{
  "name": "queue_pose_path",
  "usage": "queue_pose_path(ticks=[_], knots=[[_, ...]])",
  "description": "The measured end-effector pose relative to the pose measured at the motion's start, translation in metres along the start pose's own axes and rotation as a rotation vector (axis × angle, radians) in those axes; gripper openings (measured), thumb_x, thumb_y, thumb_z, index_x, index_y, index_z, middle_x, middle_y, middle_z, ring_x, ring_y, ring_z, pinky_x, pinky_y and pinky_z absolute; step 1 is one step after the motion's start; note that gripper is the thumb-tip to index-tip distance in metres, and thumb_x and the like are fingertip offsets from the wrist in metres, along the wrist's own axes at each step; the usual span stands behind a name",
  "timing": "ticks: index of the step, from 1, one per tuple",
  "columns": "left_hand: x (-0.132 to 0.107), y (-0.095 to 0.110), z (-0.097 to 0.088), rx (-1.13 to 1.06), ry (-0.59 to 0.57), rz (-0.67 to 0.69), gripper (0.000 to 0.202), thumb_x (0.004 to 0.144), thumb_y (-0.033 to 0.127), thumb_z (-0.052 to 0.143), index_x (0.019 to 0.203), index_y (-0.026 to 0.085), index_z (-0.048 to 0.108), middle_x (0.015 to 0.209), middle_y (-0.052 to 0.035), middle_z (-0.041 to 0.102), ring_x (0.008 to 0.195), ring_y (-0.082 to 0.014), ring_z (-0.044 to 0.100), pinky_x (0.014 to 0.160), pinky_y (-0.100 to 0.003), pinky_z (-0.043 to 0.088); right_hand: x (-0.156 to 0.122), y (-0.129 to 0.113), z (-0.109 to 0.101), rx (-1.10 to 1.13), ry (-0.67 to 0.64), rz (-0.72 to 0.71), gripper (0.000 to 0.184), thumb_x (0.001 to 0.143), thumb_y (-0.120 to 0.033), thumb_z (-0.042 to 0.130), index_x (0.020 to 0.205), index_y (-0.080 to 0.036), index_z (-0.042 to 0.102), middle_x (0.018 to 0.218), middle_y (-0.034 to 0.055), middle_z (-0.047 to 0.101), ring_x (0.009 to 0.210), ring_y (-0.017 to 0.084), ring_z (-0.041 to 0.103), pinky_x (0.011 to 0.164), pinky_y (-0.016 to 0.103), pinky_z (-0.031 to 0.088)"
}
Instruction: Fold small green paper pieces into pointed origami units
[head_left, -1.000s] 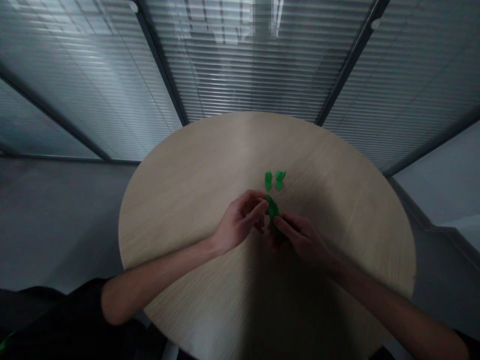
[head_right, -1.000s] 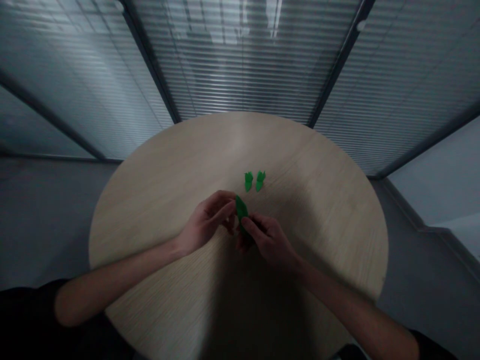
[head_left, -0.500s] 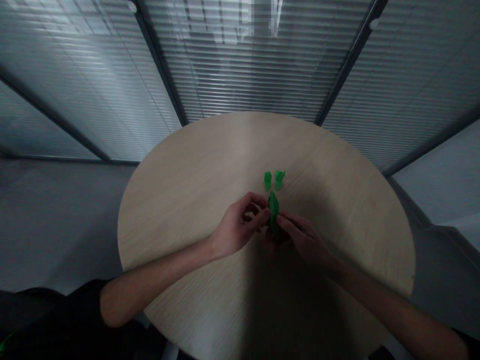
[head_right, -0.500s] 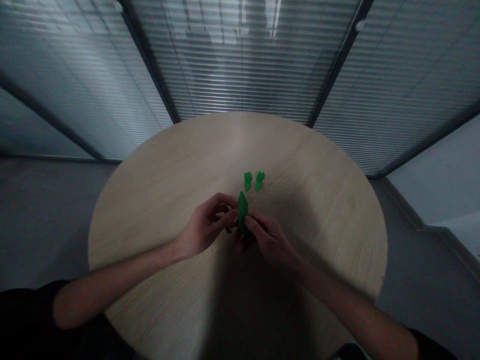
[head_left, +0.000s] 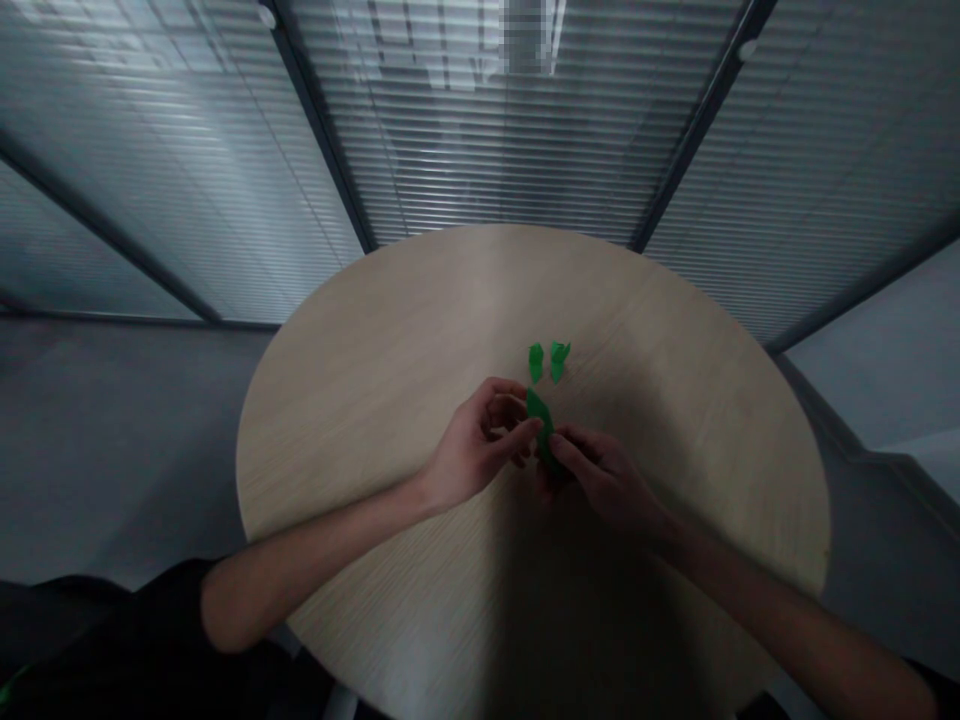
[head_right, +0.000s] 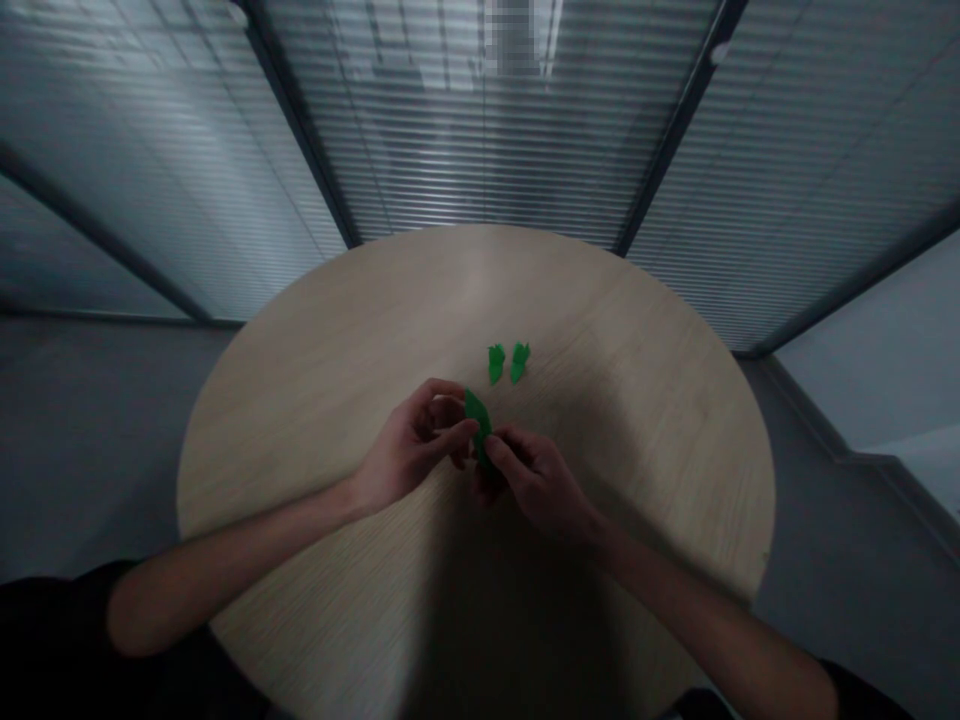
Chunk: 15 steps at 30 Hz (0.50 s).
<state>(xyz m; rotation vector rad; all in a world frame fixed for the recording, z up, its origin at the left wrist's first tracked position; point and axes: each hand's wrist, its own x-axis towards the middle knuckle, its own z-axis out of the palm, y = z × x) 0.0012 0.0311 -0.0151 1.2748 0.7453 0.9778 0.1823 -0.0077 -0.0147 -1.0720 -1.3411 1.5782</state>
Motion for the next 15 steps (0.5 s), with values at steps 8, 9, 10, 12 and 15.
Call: queue_pose_path(ticks=[8, 9, 10, 12, 15], knots=[[-0.0008, -0.0009, -0.0013, 0.076, 0.011, 0.015, 0.032, 0.09, 0.033, 0.074, 0.111, 0.018, 0.054, 0.078, 0.0027, 0.062, 0.059, -0.0092, 0.06, 0.053, -0.021, 0.053, 0.0017, 0.0054, -0.0007, -0.021, 0.08, -0.035, 0.041, 0.093, -0.056, 0.065, 0.086, -0.017, 0.068, 0.072, 0.0025, 0.066, 0.062, 0.014, 0.064, 0.061, 0.03, 0.056], [-0.0013, -0.0016, -0.0017, 0.104, 0.008, 0.026, 0.031, 0.091, 0.033, 0.073, 0.112, 0.018, 0.055, 0.079, 0.0016, 0.063, 0.06, -0.0098, 0.06, 0.054, -0.021, 0.053, 0.0019, 0.0054, -0.0013, -0.034, 0.093, -0.044, 0.04, 0.092, -0.056, 0.066, 0.085, -0.017, 0.069, 0.072, 0.0024, 0.066, 0.063, 0.014, 0.063, 0.061, 0.029, 0.057], [-0.002, -0.0022, -0.0021, 0.135, 0.011, 0.041, 0.031, 0.091, 0.033, 0.072, 0.114, 0.018, 0.056, 0.082, 0.0006, 0.064, 0.063, -0.0106, 0.062, 0.055, -0.021, 0.053, 0.0021, 0.0053, -0.0019, -0.047, 0.107, -0.049, 0.039, 0.092, -0.055, 0.067, 0.084, -0.017, 0.07, 0.073, 0.0023, 0.066, 0.064, 0.014, 0.063, 0.061, 0.029, 0.057], [-0.0035, -0.003, -0.0027, 0.196, 0.043, 0.08, 0.035, 0.09, 0.031, 0.075, 0.116, 0.02, 0.055, 0.086, -0.0006, 0.066, 0.07, -0.0118, 0.064, 0.057, -0.021, 0.053, 0.0026, 0.005, -0.0031, -0.061, 0.132, -0.051, 0.038, 0.091, -0.055, 0.069, 0.084, -0.018, 0.072, 0.073, 0.0021, 0.066, 0.064, 0.014, 0.063, 0.061, 0.029, 0.057], [-0.0053, -0.0027, -0.0037, 0.265, 0.094, 0.115, 0.037, 0.086, 0.03, 0.079, 0.111, 0.02, 0.054, 0.089, -0.0003, 0.065, 0.073, -0.0113, 0.064, 0.059, -0.02, 0.052, 0.003, 0.005, -0.004, -0.049, 0.172, -0.048, 0.038, 0.09, -0.055, 0.071, 0.086, -0.017, 0.074, 0.073, 0.0024, 0.067, 0.066, 0.014, 0.064, 0.061, 0.028, 0.057]])
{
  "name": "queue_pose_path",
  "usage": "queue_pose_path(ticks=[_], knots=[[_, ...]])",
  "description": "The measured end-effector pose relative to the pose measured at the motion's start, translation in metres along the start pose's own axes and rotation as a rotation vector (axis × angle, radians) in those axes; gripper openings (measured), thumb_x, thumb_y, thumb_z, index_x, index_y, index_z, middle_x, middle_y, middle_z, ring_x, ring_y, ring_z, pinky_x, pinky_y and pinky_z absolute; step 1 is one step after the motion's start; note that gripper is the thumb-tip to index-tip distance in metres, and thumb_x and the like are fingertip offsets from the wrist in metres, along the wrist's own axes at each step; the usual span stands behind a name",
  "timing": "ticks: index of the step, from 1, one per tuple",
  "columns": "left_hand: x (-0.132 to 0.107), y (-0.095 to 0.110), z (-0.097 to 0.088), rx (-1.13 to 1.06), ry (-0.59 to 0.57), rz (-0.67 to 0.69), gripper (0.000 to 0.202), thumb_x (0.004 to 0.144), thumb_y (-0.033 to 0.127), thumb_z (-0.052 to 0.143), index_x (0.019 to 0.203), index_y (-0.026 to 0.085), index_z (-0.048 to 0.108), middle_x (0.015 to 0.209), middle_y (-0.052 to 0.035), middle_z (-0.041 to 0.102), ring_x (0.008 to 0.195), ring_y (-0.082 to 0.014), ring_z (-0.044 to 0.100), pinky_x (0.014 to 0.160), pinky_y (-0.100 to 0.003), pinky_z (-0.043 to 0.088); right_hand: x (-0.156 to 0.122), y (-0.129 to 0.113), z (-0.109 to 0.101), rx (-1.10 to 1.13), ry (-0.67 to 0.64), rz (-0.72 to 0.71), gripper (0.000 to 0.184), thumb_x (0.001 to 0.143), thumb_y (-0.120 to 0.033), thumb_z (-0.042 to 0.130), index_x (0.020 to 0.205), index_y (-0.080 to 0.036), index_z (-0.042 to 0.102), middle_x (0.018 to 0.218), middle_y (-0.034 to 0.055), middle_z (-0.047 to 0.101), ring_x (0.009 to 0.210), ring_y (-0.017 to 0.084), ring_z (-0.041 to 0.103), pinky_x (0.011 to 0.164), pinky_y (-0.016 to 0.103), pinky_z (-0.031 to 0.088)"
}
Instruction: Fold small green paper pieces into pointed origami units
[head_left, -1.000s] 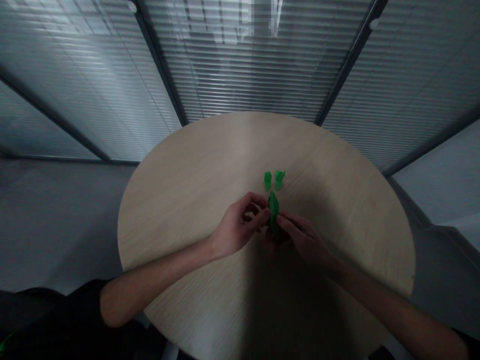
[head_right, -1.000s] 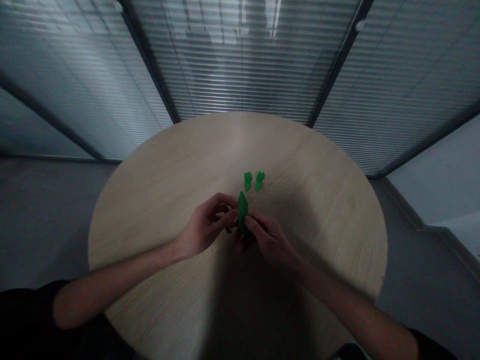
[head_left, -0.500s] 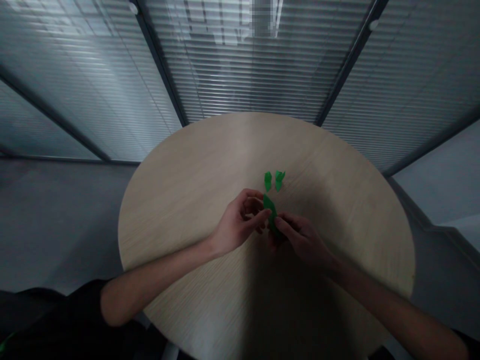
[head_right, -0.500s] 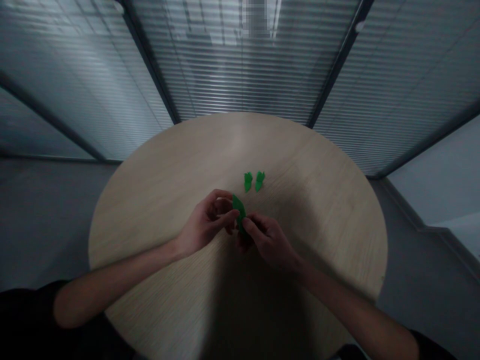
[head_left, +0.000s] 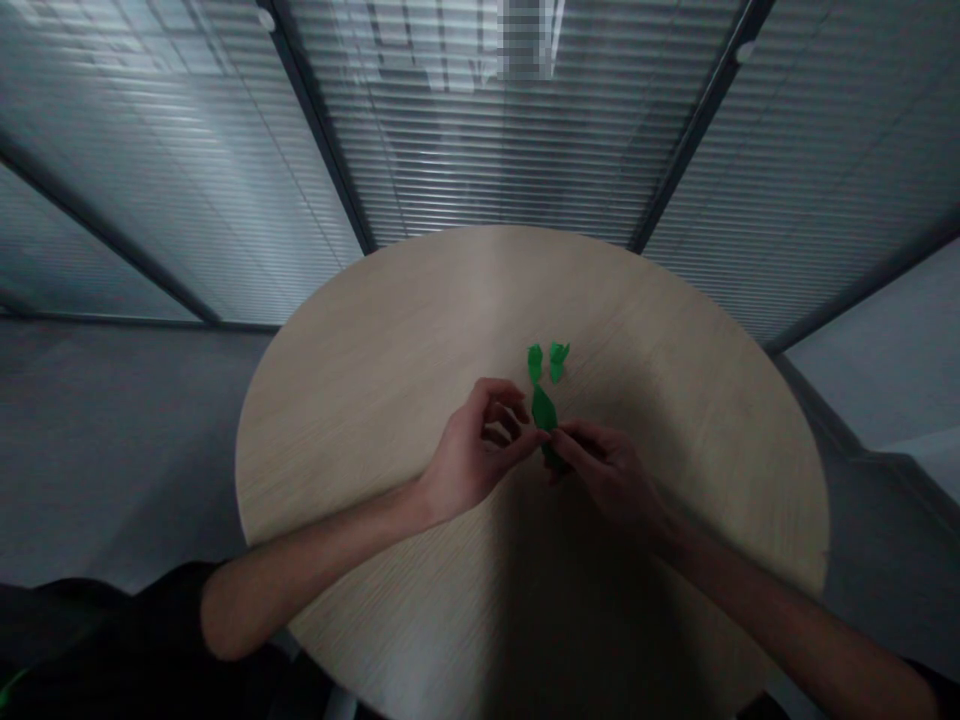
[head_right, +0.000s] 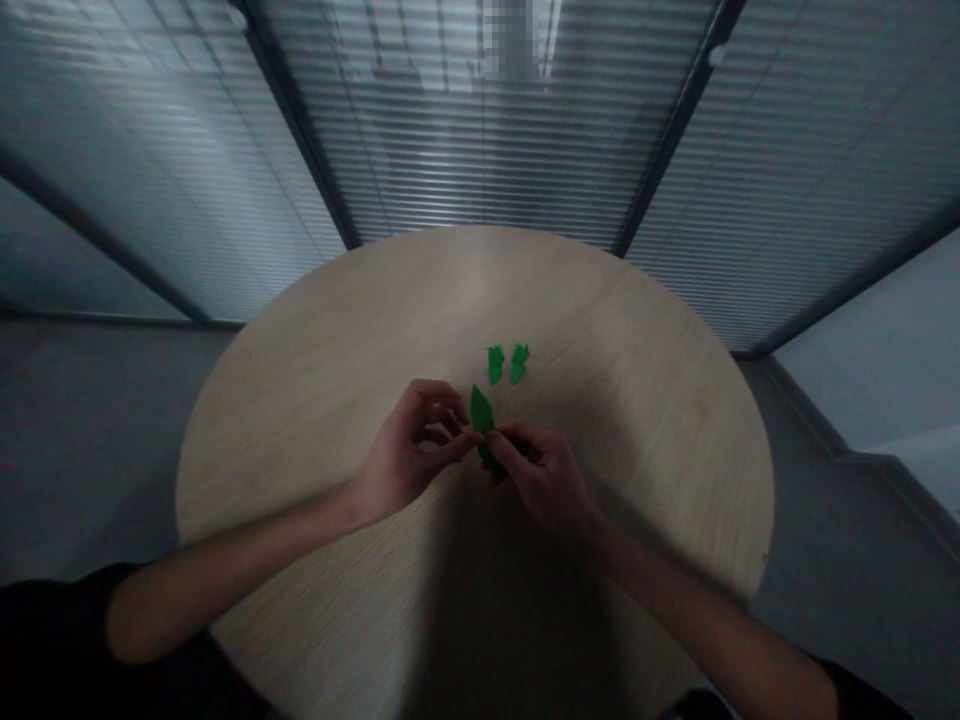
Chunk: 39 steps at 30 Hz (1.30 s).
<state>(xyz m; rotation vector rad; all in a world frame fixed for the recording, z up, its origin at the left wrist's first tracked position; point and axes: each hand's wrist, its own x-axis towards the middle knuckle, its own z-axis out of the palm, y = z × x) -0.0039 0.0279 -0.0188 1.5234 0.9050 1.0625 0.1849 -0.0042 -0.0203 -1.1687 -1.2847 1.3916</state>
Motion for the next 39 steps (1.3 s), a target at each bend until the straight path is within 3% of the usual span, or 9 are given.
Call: queue_pose_path(ticks=[6, 15, 22, 30, 39], knots=[[0.0006, 0.0012, -0.0013, 0.059, -0.044, -0.018, 0.023, 0.091, 0.031, 0.073, 0.102, 0.018, 0.06, 0.093, -0.0027, 0.065, 0.076, -0.0118, 0.064, 0.061, -0.022, 0.054, 0.0001, 0.0019, 0.0017, 0.001, 0.01, -0.006, 0.036, 0.088, -0.053, 0.073, 0.085, -0.017, 0.077, 0.073, 0.0031, 0.069, 0.065, 0.014, 0.063, 0.061, 0.028, 0.056], [0.0027, 0.004, 0.0003, -0.001, -0.045, -0.055, 0.022, 0.09, 0.031, 0.073, 0.101, 0.016, 0.061, 0.093, -0.0032, 0.064, 0.073, -0.0108, 0.061, 0.059, -0.022, 0.053, -0.0004, 0.0013, 0.0015, -0.001, 0.0, 0.002, 0.038, 0.089, -0.054, 0.072, 0.086, -0.016, 0.076, 0.073, 0.0031, 0.068, 0.066, 0.014, 0.062, 0.061, 0.027, 0.054], [0.0038, 0.003, 0.0001, -0.07, -0.127, -0.145, 0.027, 0.091, 0.037, 0.071, 0.098, 0.016, 0.058, 0.085, -0.0009, 0.061, 0.067, -0.0105, 0.059, 0.056, -0.022, 0.053, -0.0003, 0.0001, 0.0002, -0.032, -0.041, -0.013, 0.043, 0.091, -0.057, 0.067, 0.082, -0.016, 0.074, 0.072, 0.0023, 0.065, 0.063, 0.013, 0.059, 0.058, 0.026, 0.054], [0.0036, 0.0018, -0.0005, -0.072, -0.137, -0.121, 0.026, 0.092, 0.037, 0.07, 0.097, 0.015, 0.058, 0.084, -0.0006, 0.059, 0.067, -0.0103, 0.058, 0.055, -0.021, 0.053, -0.0002, 0.0013, -0.0007, -0.027, -0.013, -0.009, 0.041, 0.089, -0.056, 0.068, 0.084, -0.016, 0.076, 0.072, 0.003, 0.067, 0.063, 0.014, 0.061, 0.057, 0.026, 0.055], [0.0026, 0.002, -0.0014, -0.058, -0.168, -0.101, 0.026, 0.093, 0.035, 0.069, 0.105, 0.015, 0.06, 0.097, -0.0053, 0.064, 0.078, -0.0134, 0.063, 0.06, -0.023, 0.056, -0.0005, 0.0034, -0.0007, 0.022, -0.002, -0.002, 0.035, 0.089, -0.051, 0.072, 0.087, -0.017, 0.076, 0.073, 0.0026, 0.069, 0.064, 0.013, 0.063, 0.06, 0.026, 0.056]])
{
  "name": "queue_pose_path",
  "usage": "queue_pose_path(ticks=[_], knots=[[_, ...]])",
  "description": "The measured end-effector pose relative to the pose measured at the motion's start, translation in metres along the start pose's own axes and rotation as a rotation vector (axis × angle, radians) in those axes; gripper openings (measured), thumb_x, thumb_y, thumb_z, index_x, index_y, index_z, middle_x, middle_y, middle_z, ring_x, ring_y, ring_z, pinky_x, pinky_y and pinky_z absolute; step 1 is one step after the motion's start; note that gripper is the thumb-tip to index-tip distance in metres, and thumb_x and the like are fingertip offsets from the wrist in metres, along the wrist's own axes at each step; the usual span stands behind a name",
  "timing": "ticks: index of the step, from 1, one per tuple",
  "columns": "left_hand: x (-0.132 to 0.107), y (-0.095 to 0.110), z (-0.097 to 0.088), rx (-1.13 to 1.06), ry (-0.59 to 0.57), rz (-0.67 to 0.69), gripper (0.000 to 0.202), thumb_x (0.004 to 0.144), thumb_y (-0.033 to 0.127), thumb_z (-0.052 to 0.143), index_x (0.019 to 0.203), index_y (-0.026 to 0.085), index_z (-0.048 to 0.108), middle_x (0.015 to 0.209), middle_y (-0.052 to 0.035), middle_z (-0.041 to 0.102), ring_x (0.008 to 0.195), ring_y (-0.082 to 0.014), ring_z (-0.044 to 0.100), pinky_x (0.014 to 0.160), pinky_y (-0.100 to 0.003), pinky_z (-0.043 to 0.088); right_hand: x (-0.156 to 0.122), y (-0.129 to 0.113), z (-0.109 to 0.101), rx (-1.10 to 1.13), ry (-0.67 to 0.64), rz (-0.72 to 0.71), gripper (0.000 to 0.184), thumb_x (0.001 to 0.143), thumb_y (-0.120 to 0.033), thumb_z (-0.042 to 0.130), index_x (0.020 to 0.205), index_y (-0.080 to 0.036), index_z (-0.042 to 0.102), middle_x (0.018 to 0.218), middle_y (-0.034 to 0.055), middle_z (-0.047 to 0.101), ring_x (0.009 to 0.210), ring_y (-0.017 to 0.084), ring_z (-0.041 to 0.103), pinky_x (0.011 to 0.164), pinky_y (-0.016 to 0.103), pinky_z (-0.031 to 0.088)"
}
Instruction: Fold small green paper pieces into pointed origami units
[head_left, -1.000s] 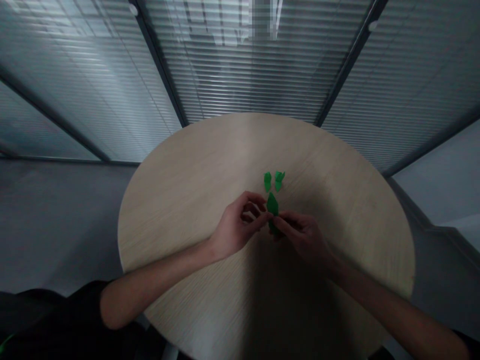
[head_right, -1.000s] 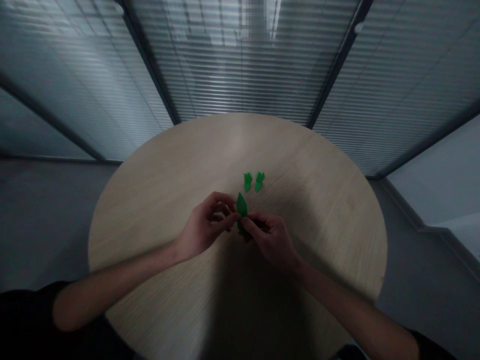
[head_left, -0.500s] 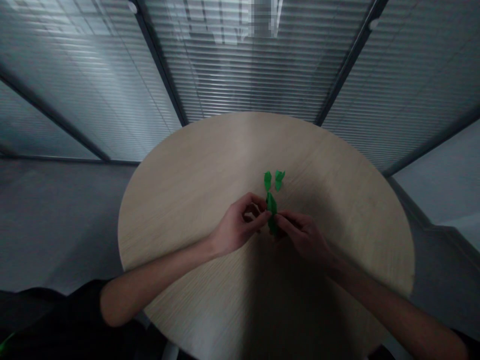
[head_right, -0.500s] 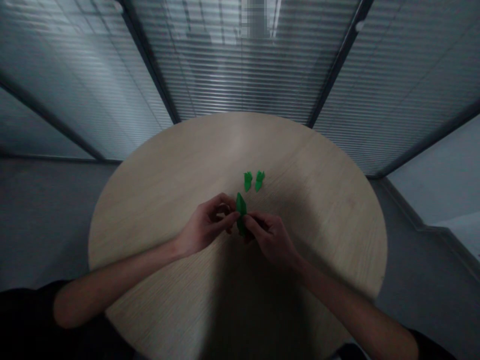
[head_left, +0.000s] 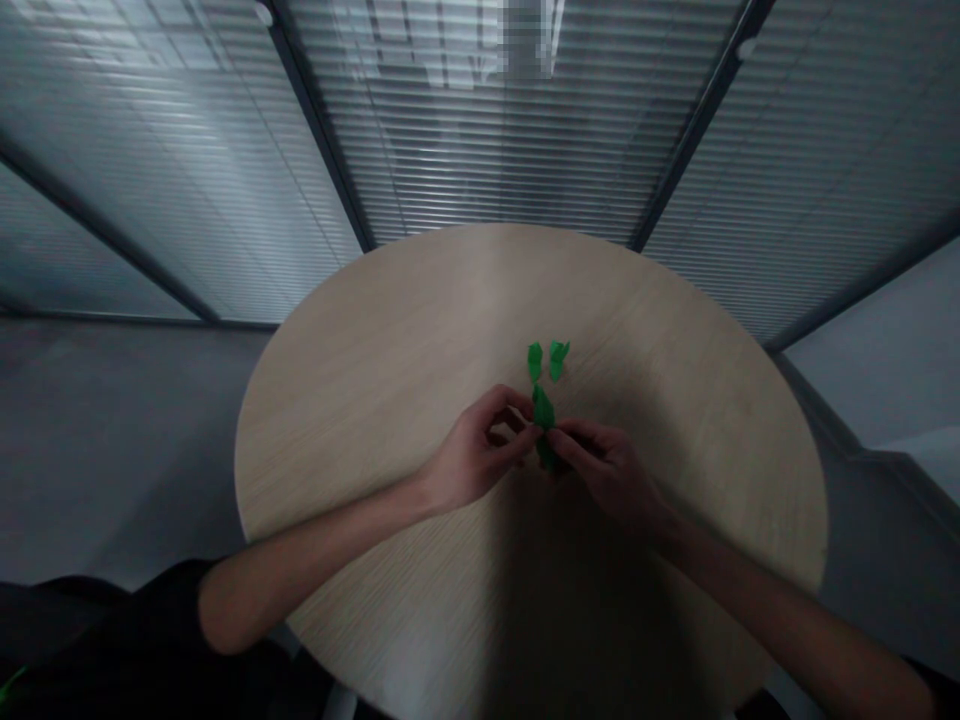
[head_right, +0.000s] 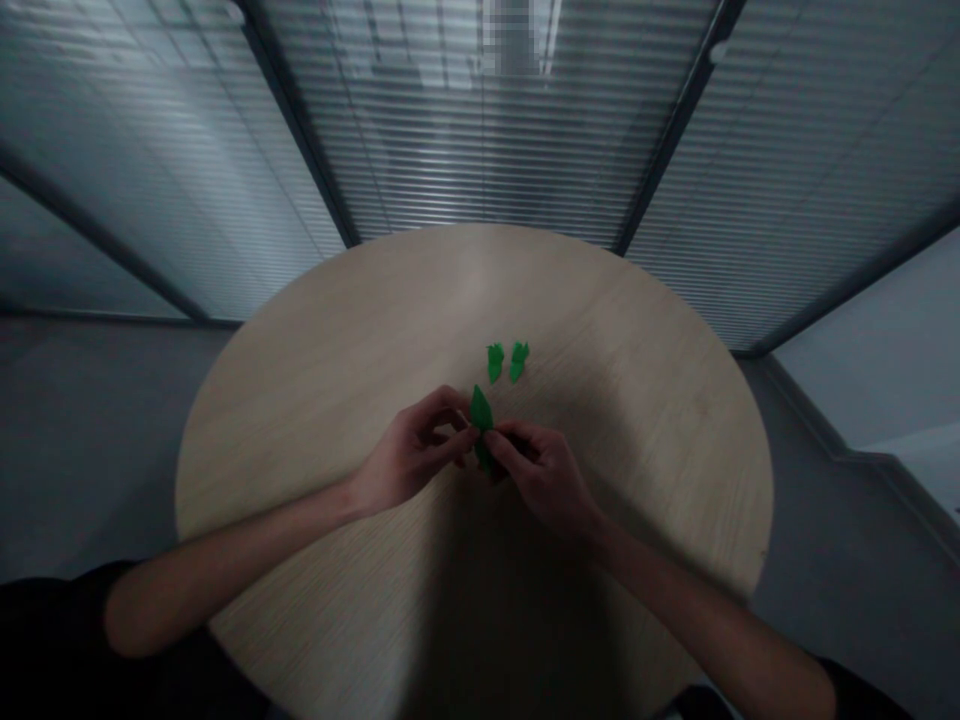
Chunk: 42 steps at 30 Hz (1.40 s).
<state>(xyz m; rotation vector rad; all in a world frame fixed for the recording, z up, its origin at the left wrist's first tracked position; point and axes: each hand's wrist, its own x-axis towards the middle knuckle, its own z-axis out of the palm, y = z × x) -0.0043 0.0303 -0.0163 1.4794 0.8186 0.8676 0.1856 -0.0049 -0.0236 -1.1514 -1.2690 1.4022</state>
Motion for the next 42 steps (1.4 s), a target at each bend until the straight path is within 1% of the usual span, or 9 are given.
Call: queue_pose_path(ticks=[6, 9, 12, 18, 22, 25, 31, 34, 42], knots=[[-0.001, -0.0003, -0.001, 0.064, 0.009, 0.102, 0.016, 0.095, 0.029, 0.068, 0.103, 0.016, 0.064, 0.105, -0.0067, 0.063, 0.087, -0.0144, 0.065, 0.068, -0.025, 0.058, -0.0002, -0.0013, -0.0003, -0.016, 0.025, -0.034, 0.034, 0.089, -0.05, 0.072, 0.084, -0.017, 0.077, 0.071, 0.0023, 0.07, 0.061, 0.012, 0.063, 0.057, 0.023, 0.053], [-0.0013, -0.0003, -0.0022, 0.149, 0.028, 0.21, 0.008, 0.096, 0.024, 0.068, 0.096, 0.017, 0.066, 0.108, -0.0063, 0.06, 0.089, -0.0135, 0.065, 0.07, -0.024, 0.059, -0.0006, -0.0007, 0.0, -0.021, 0.032, -0.052, 0.034, 0.089, -0.05, 0.073, 0.083, -0.017, 0.076, 0.07, 0.0021, 0.07, 0.059, 0.012, 0.063, 0.056, 0.023, 0.054], [-0.0017, -0.0002, -0.0032, 0.228, 0.031, 0.351, 0.003, 0.096, 0.019, 0.067, 0.097, 0.017, 0.069, 0.111, -0.0067, 0.059, 0.092, -0.0137, 0.065, 0.073, -0.025, 0.06, -0.0014, -0.0008, 0.0012, -0.022, 0.044, -0.064, 0.033, 0.089, -0.049, 0.073, 0.083, -0.017, 0.075, 0.069, 0.0021, 0.07, 0.059, 0.012, 0.063, 0.056, 0.024, 0.055], [-0.0017, -0.0025, -0.0047, 0.406, 0.106, 0.575, 0.016, 0.091, 0.007, 0.068, 0.101, 0.019, 0.071, 0.114, -0.0074, 0.056, 0.098, -0.0152, 0.064, 0.078, -0.03, 0.061, -0.0026, -0.0037, 0.0022, -0.066, 0.062, -0.094, 0.034, 0.09, -0.051, 0.072, 0.086, -0.017, 0.075, 0.069, 0.0026, 0.07, 0.06, 0.013, 0.064, 0.058, 0.026, 0.057], [-0.0019, -0.0028, -0.0054, 0.477, 0.112, 0.635, 0.021, 0.09, 0.007, 0.068, 0.105, 0.02, 0.072, 0.108, -0.0061, 0.056, 0.092, -0.0142, 0.064, 0.075, -0.029, 0.06, -0.0027, -0.0043, 0.0016, -0.066, 0.073, -0.107, 0.034, 0.09, -0.05, 0.072, 0.086, -0.017, 0.076, 0.07, 0.0029, 0.07, 0.06, 0.013, 0.065, 0.058, 0.025, 0.056], [-0.003, -0.0009, -0.0051, 0.502, 0.107, 0.656, 0.019, 0.09, 0.01, 0.07, 0.106, 0.019, 0.07, 0.105, -0.0066, 0.059, 0.094, -0.0161, 0.064, 0.079, -0.031, 0.06, -0.0032, -0.0043, 0.0018, -0.092, 0.081, -0.106, 0.033, 0.091, -0.049, 0.07, 0.087, -0.017, 0.076, 0.07, 0.0031, 0.071, 0.061, 0.014, 0.065, 0.058, 0.026, 0.057], [-0.004, 0.0011, -0.0025, 0.489, 0.165, 0.573, 0.017, 0.093, 0.017, 0.071, 0.11, 0.017, 0.067, 0.096, -0.006, 0.066, 0.084, -0.0146, 0.064, 0.073, -0.028, 0.058, -0.0049, -0.0025, 0.003, -0.173, 0.065, -0.1, 0.031, 0.092, -0.047, 0.069, 0.087, -0.018, 0.077, 0.068, 0.0026, 0.07, 0.059, 0.014, 0.064, 0.056, 0.026, 0.053], [-0.0032, -0.0004, -0.0027, 0.492, 0.135, 0.582, 0.013, 0.096, 0.016, 0.067, 0.109, 0.016, 0.069, 0.096, -0.007, 0.067, 0.083, -0.0144, 0.066, 0.071, -0.027, 0.059, -0.0046, -0.0035, 0.0028, -0.171, 0.061, -0.084, 0.032, 0.092, -0.047, 0.069, 0.084, -0.018, 0.076, 0.068, 0.0026, 0.07, 0.059, 0.014, 0.064, 0.055, 0.026, 0.053], [-0.0035, -0.005, -0.0084, 0.687, 0.114, 0.793, 0.019, 0.097, 0.014, 0.065, 0.113, 0.021, 0.072, 0.098, -0.0069, 0.071, 0.086, -0.0168, 0.066, 0.073, -0.03, 0.057, -0.0024, -0.0101, 0.0009, -0.06, 0.031, -0.036, 0.036, 0.088, -0.051, 0.073, 0.078, -0.017, 0.078, 0.067, 0.0031, 0.071, 0.058, 0.014, 0.064, 0.057, 0.026, 0.056]])
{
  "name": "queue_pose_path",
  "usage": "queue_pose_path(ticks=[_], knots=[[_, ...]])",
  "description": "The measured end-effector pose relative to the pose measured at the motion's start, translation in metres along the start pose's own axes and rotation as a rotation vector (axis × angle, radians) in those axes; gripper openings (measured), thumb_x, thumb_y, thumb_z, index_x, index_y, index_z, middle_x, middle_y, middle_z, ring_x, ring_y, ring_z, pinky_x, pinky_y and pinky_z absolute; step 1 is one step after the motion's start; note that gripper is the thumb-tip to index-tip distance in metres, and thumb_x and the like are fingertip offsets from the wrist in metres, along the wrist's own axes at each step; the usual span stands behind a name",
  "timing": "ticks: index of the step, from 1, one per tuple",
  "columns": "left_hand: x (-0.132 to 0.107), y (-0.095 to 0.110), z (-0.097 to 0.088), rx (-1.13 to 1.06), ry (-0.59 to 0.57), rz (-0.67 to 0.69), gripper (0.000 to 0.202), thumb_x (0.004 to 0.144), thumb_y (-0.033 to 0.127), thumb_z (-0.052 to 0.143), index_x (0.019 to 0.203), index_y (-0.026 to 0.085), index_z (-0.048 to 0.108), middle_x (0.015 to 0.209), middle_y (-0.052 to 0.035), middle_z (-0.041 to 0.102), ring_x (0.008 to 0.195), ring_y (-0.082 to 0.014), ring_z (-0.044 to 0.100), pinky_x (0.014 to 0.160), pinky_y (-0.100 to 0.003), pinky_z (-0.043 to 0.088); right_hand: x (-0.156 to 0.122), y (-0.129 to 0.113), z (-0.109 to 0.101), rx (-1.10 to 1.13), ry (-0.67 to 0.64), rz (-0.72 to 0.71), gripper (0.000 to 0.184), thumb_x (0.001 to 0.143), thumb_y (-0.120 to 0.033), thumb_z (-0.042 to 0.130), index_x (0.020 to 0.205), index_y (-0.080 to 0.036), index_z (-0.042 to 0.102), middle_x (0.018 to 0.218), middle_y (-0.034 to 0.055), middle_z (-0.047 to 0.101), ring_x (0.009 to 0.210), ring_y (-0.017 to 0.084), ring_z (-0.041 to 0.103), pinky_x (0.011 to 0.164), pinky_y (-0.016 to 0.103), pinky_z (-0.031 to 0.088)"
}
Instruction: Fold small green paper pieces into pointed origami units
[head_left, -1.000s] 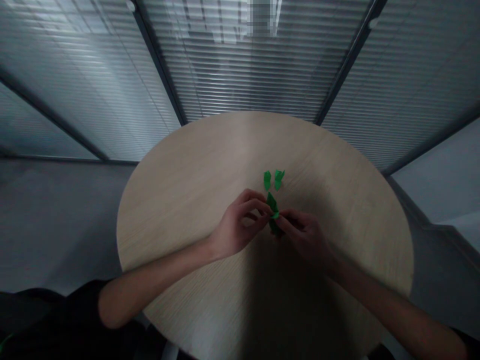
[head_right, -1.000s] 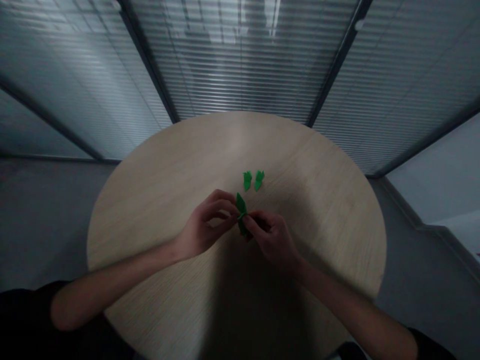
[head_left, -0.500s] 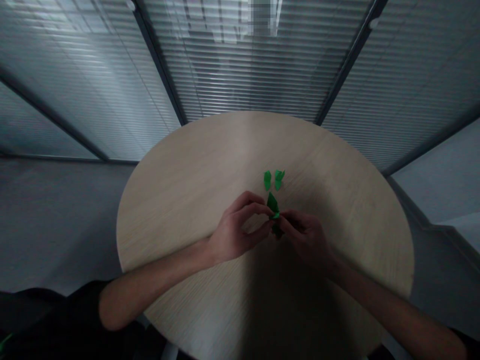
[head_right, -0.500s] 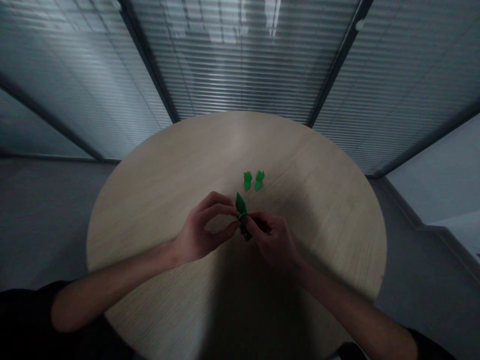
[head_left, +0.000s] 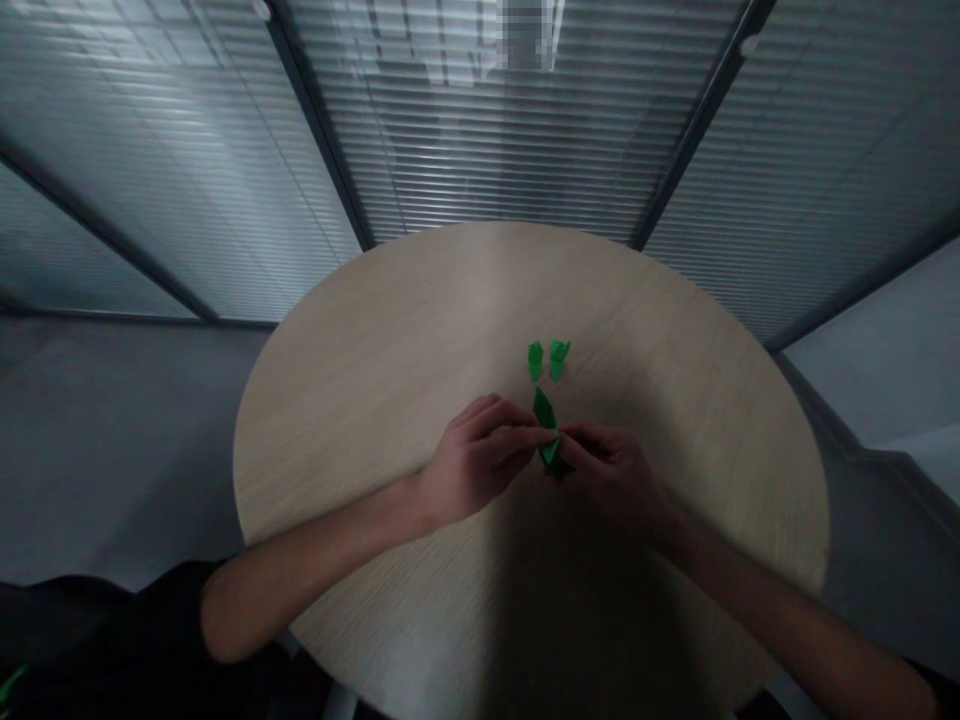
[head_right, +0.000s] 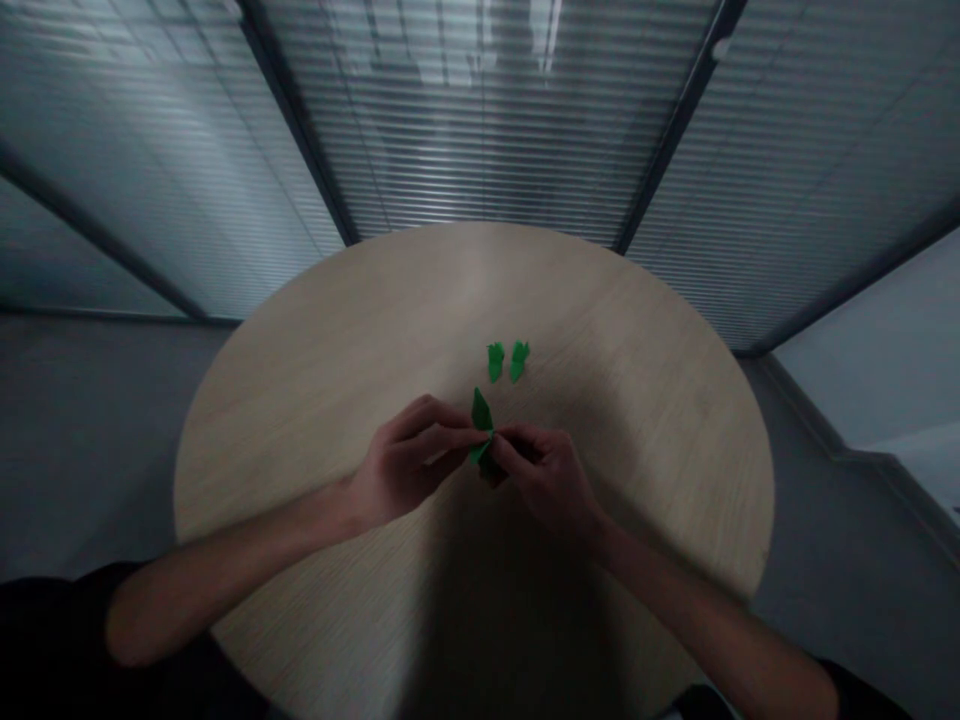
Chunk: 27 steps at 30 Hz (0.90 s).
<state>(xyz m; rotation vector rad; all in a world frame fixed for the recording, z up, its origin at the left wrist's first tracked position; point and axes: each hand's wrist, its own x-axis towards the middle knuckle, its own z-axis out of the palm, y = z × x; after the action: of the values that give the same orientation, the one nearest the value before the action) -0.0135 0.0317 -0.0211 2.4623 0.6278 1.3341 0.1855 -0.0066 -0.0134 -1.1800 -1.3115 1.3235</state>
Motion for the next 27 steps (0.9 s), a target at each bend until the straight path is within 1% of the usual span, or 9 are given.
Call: queue_pose_path(ticks=[4, 8, 12, 17, 22, 24, 27], knots=[[-0.001, -0.001, -0.003, 0.098, -0.049, 0.095, 0.025, 0.098, 0.013, 0.061, 0.12, 0.023, 0.069, 0.101, -0.007, 0.072, 0.086, -0.0175, 0.066, 0.074, -0.031, 0.055, 0.001, 0.002, -0.003, 0.018, -0.028, 0.009, 0.036, 0.088, -0.051, 0.073, 0.079, -0.017, 0.08, 0.067, 0.0033, 0.071, 0.06, 0.015, 0.065, 0.059, 0.027, 0.057], [0.0, -0.002, -0.007, 0.159, -0.08, 0.173, 0.03, 0.1, 0.016, 0.057, 0.128, 0.024, 0.065, 0.106, -0.0077, 0.073, 0.085, -0.0185, 0.066, 0.074, -0.033, 0.054, 0.002, 0.002, -0.006, 0.06, -0.052, 0.026, 0.035, 0.087, -0.052, 0.074, 0.084, -0.018, 0.081, 0.072, 0.0045, 0.074, 0.064, 0.016, 0.068, 0.063, 0.03, 0.059], [0.001, -0.004, -0.008, 0.196, -0.1, 0.242, 0.035, 0.1, 0.014, 0.056, 0.134, 0.021, 0.06, 0.111, -0.0102, 0.074, 0.089, -0.0207, 0.067, 0.078, -0.035, 0.056, 0.003, 0.002, -0.008, 0.076, -0.057, 0.031, 0.035, 0.088, -0.052, 0.074, 0.086, -0.018, 0.081, 0.075, 0.0049, 0.075, 0.066, 0.016, 0.069, 0.065, 0.029, 0.06], [-0.001, -0.006, -0.008, 0.151, -0.137, 0.211, 0.036, 0.101, 0.014, 0.055, 0.134, 0.026, 0.06, 0.117, -0.0087, 0.073, 0.095, -0.0209, 0.07, 0.084, -0.037, 0.058, 0.002, 0.001, -0.011, 0.086, -0.075, 0.061, 0.033, 0.089, -0.05, 0.073, 0.094, -0.019, 0.081, 0.081, 0.006, 0.077, 0.071, 0.017, 0.072, 0.072, 0.032, 0.063], [-0.002, -0.007, -0.007, 0.204, -0.117, 0.27, 0.037, 0.099, 0.012, 0.055, 0.135, 0.02, 0.058, 0.119, -0.0129, 0.073, 0.096, -0.0227, 0.071, 0.082, -0.039, 0.06, 0.003, 0.002, -0.012, 0.12, -0.072, 0.07, 0.032, 0.087, -0.049, 0.075, 0.094, -0.018, 0.081, 0.085, 0.0072, 0.079, 0.075, 0.019, 0.074, 0.073, 0.033, 0.063], [-0.003, -0.008, -0.007, 0.212, -0.131, 0.257, 0.038, 0.099, 0.011, 0.056, 0.135, 0.02, 0.058, 0.122, -0.0146, 0.072, 0.097, -0.0233, 0.072, 0.083, -0.04, 0.061, 0.004, 0.003, -0.012, 0.151, -0.056, 0.072, 0.032, 0.088, -0.049, 0.075, 0.094, -0.019, 0.081, 0.084, 0.0068, 0.079, 0.073, 0.018, 0.074, 0.072, 0.032, 0.063], [-0.005, -0.01, -0.007, 0.176, -0.179, 0.214, 0.04, 0.098, 0.011, 0.055, 0.137, 0.022, 0.058, 0.127, -0.0143, 0.071, 0.102, -0.0238, 0.072, 0.087, -0.042, 0.062, 0.004, 0.005, -0.012, 0.176, -0.043, 0.081, 0.036, 0.091, -0.052, 0.07, 0.092, -0.019, 0.081, 0.082, 0.0067, 0.078, 0.069, 0.017, 0.073, 0.071, 0.033, 0.063]])
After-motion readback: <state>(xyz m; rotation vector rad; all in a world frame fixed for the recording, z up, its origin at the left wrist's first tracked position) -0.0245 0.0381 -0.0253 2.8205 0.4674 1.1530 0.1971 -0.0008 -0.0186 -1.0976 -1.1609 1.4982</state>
